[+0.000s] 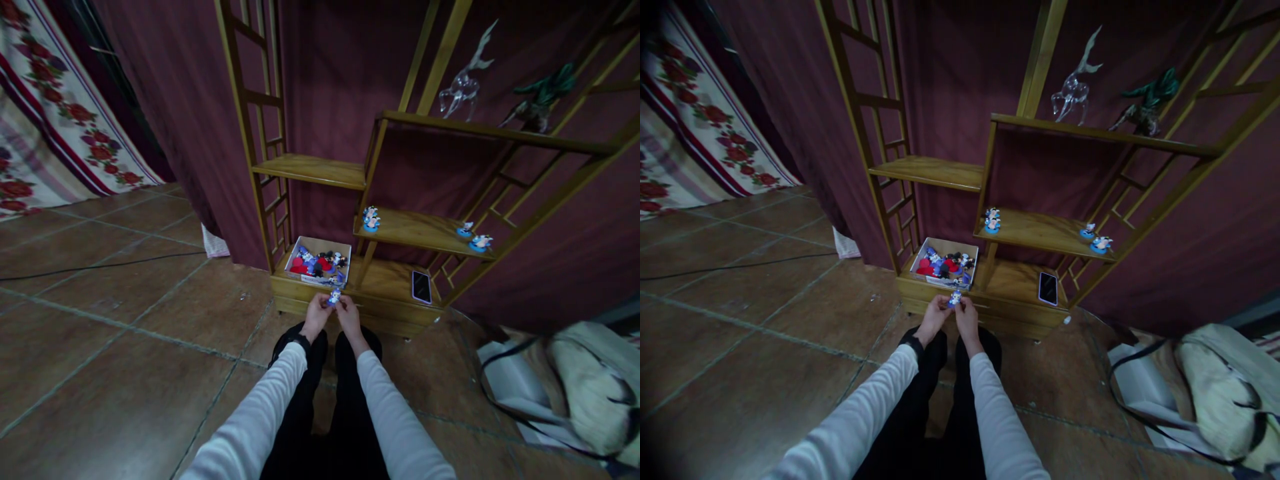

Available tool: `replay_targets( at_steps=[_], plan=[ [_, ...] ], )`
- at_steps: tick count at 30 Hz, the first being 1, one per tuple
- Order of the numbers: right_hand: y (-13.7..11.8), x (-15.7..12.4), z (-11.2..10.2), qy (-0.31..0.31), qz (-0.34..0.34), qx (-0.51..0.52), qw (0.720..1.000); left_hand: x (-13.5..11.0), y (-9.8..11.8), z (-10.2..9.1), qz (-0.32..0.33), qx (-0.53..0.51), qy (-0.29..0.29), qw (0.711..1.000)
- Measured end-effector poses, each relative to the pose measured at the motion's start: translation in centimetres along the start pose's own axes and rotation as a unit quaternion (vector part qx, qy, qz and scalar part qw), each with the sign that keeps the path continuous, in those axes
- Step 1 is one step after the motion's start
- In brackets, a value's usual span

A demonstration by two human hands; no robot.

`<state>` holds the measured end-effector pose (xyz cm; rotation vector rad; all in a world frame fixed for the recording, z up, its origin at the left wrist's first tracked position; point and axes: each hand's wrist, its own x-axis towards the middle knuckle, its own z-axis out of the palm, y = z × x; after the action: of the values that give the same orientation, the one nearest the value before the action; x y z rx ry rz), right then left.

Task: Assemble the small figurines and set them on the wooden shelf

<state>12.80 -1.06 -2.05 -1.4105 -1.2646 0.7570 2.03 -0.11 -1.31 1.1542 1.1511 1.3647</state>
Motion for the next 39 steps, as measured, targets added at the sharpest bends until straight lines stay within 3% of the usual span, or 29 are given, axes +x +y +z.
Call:
replay_targets(
  at_steps=[18, 39],
  plan=[
    [-1.4, -0.4, 0.0, 0.004, 0.049, -0.035, 0.998, 0.1, -1.1, 0.2, 0.041, 0.063, 0.009, 0.997],
    [-1.3, -0.8, -0.4, 0.02, 0.005, 0.024, 0.999, -0.5, 0.8, 0.1, -0.093, -0.118, -0.02, 0.988]
  ],
)
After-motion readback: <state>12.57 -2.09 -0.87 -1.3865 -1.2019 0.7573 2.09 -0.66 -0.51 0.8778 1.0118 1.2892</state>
